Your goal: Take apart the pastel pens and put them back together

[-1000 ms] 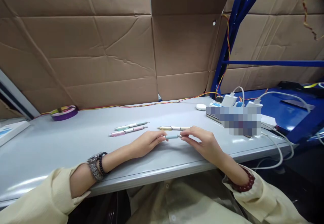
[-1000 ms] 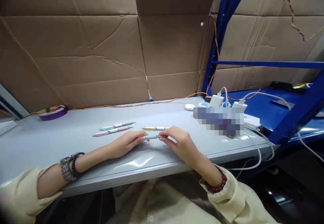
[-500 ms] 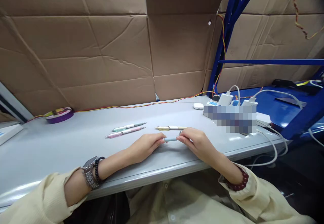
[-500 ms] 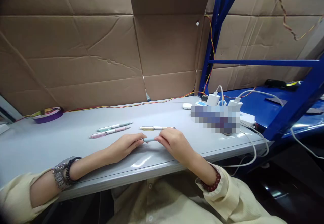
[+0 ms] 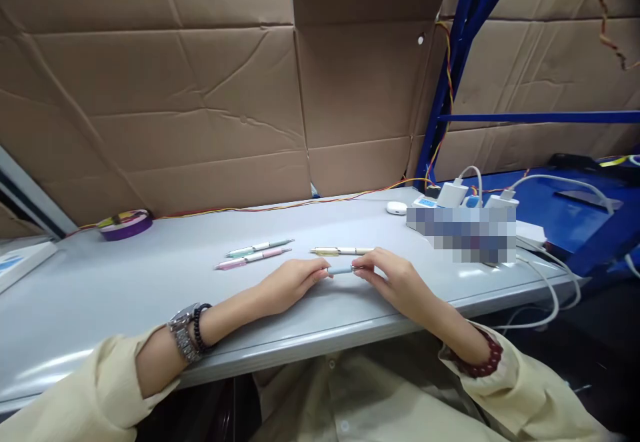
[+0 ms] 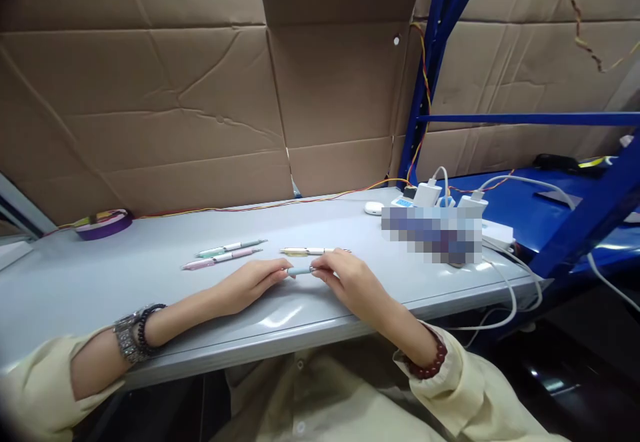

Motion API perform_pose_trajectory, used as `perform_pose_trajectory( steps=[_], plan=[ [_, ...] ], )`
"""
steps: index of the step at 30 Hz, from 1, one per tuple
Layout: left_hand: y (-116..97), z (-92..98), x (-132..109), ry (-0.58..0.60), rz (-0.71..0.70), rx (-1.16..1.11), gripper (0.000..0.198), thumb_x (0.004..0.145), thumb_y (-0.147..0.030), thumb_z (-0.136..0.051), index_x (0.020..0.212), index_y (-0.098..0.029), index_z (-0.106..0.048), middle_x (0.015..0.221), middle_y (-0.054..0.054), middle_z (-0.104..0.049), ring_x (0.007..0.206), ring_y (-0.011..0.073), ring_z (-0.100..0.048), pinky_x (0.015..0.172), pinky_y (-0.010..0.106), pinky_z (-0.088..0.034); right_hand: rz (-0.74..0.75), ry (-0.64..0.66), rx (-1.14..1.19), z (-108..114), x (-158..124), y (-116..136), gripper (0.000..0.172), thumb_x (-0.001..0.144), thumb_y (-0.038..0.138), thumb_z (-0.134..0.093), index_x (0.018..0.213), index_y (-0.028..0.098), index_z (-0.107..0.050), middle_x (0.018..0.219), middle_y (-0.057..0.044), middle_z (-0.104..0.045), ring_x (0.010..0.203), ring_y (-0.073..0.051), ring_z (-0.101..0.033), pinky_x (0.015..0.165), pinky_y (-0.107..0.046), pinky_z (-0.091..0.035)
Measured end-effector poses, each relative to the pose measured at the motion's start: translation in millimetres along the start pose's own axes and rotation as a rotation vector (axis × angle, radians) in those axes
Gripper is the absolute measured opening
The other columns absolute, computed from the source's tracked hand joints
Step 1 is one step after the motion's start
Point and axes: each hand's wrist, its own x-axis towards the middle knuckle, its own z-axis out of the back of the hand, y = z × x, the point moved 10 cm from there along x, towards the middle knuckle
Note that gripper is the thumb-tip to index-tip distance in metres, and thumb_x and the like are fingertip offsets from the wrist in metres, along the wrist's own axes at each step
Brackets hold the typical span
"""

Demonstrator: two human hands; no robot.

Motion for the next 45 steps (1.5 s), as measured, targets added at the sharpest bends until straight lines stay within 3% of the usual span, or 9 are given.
perform_pose_trajectory(
  steps=[5, 12, 17, 26, 31, 37, 45],
  plan=[
    [-3, -5.7, 0, 0.048, -0.014, 0.053, 0.026, 0.096, -0.031, -0.032, 0.094, -0.022, -0.056, 0.083, 0.002, -0.062, 0.072, 0.0183, -0.055, 0.065, 0.024, -0.037, -0.008, 0.07, -0.071, -6, 2, 3, 0.022, 0.094, 0.024, -0.038, 0.077, 0.02, -0.052, 0.072, -0.004, -0.059, 0.069, -0.018, -0.054, 0.063, -0.031, -0.045],
    [-1, -2.3, 0, 0.03, -0.001, 0.018, 0.028, 0.097, -0.032, -0.03, 0.092, -0.02, -0.055, 0.078, 0.001, -0.059, 0.069, 0.0169, -0.053, 0.064, 0.023, -0.036, 0.065, 0.038, -0.048, -5, -2, 5, 0.003, 0.089, 0.02, -0.049, 0.089, 0.019, -0.052, 0.082, -0.004, -0.06, 0.078, -0.018, -0.056, 0.07, -0.032, -0.047],
    [-1, -4.8, 0, 0.062, 0.019, 0.058, 0.029, 0.098, -0.032, -0.027, 0.095, -0.02, -0.054, 0.08, 0.001, -0.059, 0.07, 0.0161, -0.052, 0.065, 0.023, -0.036, 0.093, 0.012, -0.107, -4, -1, 7, 0.008, 0.091, 0.02, -0.046, 0.085, 0.019, -0.052, 0.077, -0.004, -0.059, 0.073, -0.018, -0.054, 0.066, -0.03, -0.046],
    [-2, -5.3, 1, 0.06, 0.008, 0.06, 0.028, 0.097, -0.031, -0.029, 0.095, -0.02, -0.054, 0.084, 0.001, -0.061, 0.074, 0.0161, -0.054, 0.067, 0.024, -0.037, 0.029, 0.117, -0.306, -14, -1, 0, 0.035, 0.095, 0.033, -0.036, 0.067, 0.019, -0.052, 0.063, -0.003, -0.053, 0.063, -0.017, -0.049, 0.058, -0.028, -0.04],
    [1, 0.8, 2, 0.026, 0.027, 0.012, 0.03, 0.097, -0.032, -0.029, 0.093, -0.019, -0.056, 0.079, 0.0, -0.059, 0.069, 0.015, -0.052, 0.063, 0.023, -0.036, 0.043, 0.078, -0.277, -8, 0, 3, 0.021, 0.092, 0.034, -0.043, 0.093, 0.018, -0.057, 0.082, -0.006, -0.061, 0.077, -0.019, -0.054, 0.068, -0.03, -0.044],
    [1, -1.0, 1, 0.045, 0.029, -0.002, 0.03, 0.097, -0.033, -0.032, 0.088, -0.018, -0.057, 0.067, -0.002, -0.055, 0.061, 0.0131, -0.048, 0.058, 0.022, -0.035, 0.052, 0.151, -0.261, -13, 0, 4, 0.022, 0.094, 0.026, -0.038, 0.084, 0.019, -0.056, 0.08, -0.005, -0.056, 0.076, -0.018, -0.05, 0.066, -0.028, -0.042],
    [-5, 18.1, 0, -0.185, -0.015, 0.033, 0.01, 0.087, -0.026, -0.054, 0.089, -0.02, -0.062, 0.087, 0.001, -0.065, 0.078, 0.0168, -0.057, 0.071, 0.025, -0.041, 0.055, 0.193, -0.235, -17, -2, 8, 0.034, 0.095, 0.031, -0.031, 0.068, 0.019, -0.048, 0.065, -0.002, -0.052, 0.063, -0.015, -0.045, 0.058, -0.026, -0.033]
  ],
)
